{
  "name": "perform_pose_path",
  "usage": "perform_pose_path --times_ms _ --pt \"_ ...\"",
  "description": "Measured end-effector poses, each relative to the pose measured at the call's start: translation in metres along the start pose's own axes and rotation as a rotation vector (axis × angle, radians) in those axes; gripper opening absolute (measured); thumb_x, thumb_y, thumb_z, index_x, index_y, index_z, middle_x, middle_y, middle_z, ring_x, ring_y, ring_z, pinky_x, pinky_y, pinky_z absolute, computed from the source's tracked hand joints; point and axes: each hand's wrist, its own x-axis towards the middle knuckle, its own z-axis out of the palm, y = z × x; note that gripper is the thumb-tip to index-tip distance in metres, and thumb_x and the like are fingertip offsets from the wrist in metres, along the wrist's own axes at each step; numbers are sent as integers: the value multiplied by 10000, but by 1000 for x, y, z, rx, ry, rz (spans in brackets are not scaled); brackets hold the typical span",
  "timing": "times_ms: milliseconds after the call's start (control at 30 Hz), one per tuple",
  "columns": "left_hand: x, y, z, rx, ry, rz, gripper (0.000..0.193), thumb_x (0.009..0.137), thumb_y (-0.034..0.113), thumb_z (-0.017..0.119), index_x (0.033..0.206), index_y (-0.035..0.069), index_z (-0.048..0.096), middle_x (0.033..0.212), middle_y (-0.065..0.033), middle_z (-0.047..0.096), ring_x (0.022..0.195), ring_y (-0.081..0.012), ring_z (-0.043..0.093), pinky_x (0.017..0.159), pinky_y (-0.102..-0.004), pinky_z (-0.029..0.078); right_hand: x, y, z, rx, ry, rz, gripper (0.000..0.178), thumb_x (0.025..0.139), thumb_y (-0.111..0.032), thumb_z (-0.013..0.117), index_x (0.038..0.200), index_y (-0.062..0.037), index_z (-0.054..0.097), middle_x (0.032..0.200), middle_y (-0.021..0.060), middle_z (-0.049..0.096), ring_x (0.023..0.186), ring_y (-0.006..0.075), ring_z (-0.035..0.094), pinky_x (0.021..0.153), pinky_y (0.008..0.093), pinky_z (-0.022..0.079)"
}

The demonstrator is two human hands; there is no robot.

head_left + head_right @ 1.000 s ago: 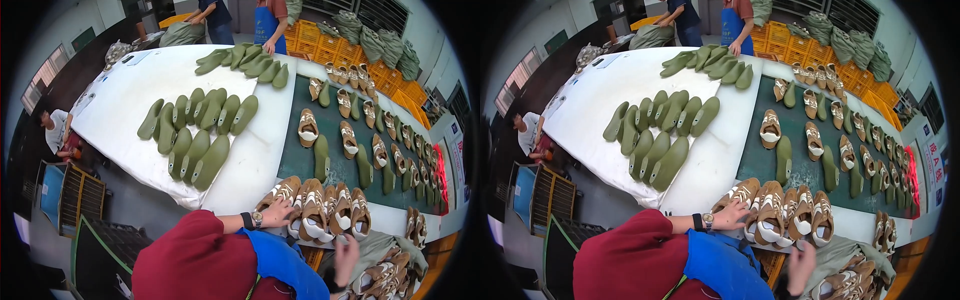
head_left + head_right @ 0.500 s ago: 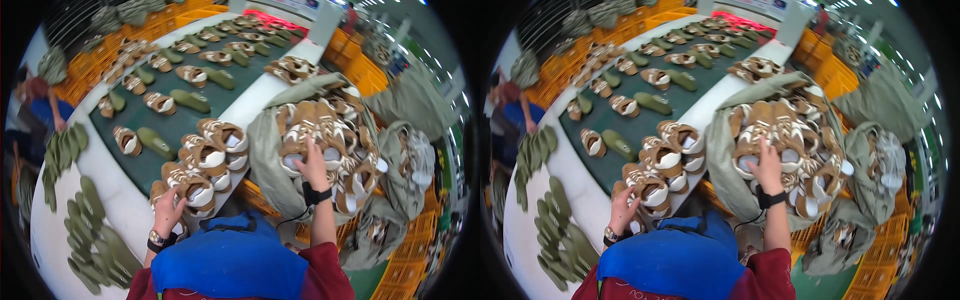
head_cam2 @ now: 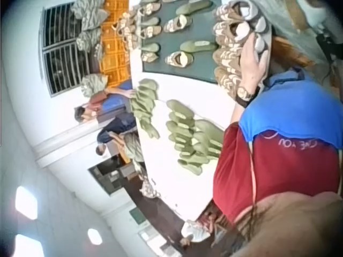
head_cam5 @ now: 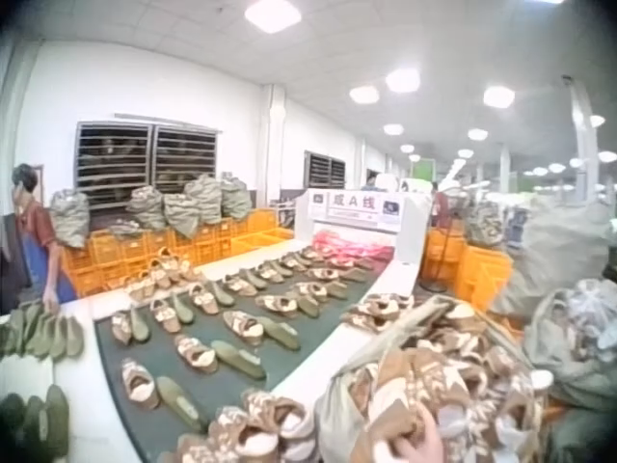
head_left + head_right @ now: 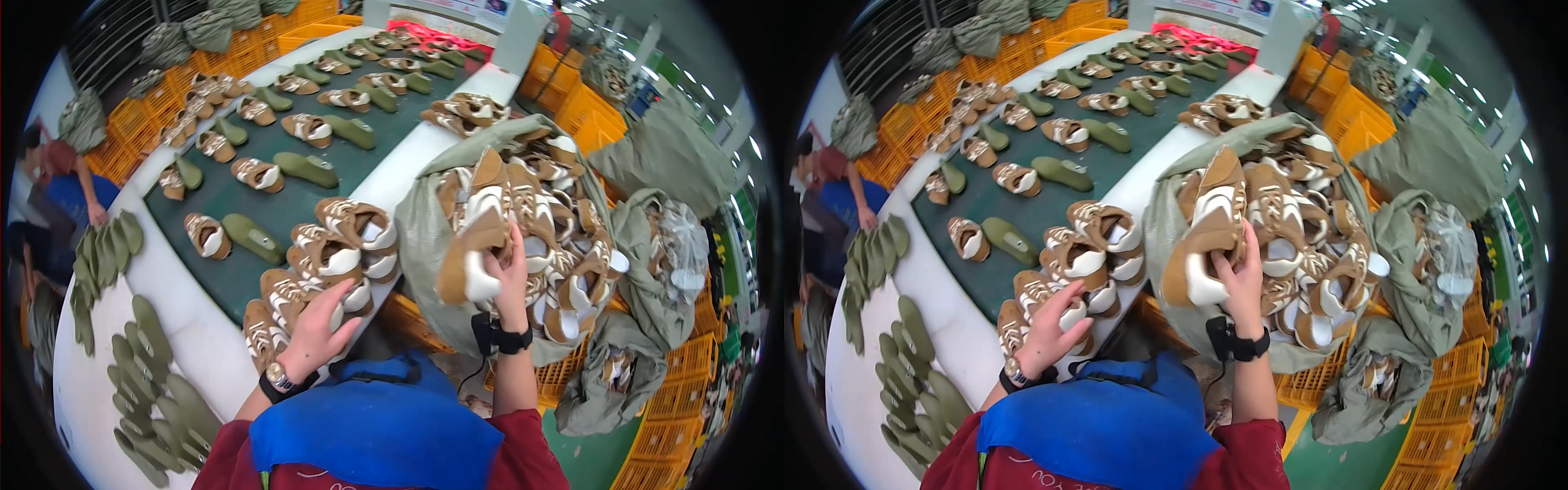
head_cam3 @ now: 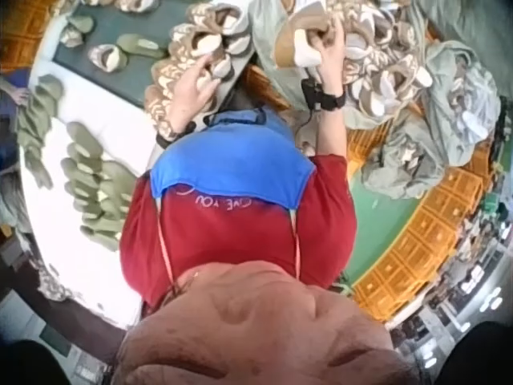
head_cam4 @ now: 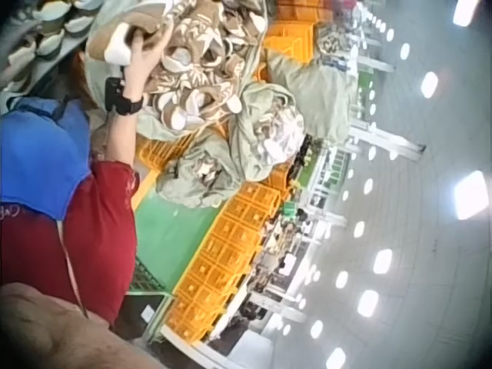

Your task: The recorder is organizing shoes and shoe lasts on a conveyor belt and workbench in a factory setting.

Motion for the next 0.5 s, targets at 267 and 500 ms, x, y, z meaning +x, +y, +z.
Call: perform_pose_path --times_ms 267,500 --pt "-15 21 -9 -8 198 17 483 802 121 661 1243 24 491 1190 -170 555 1092 -325 543 927 -372 441 -19 33 73 908 -361 612 525 890 -402 496 1281 -52 471 1208 246 540 785 278 607 692 331 507" --pt "-79 7 -22 -676 359 -446 767 834 109 605 1451 120 149 1388 -102 371 1256 -231 404 999 -360 369 -27 66 141 166 -658 405 538 871 -62 584 1363 -48 366 1194 89 545 1016 184 582 854 295 497"
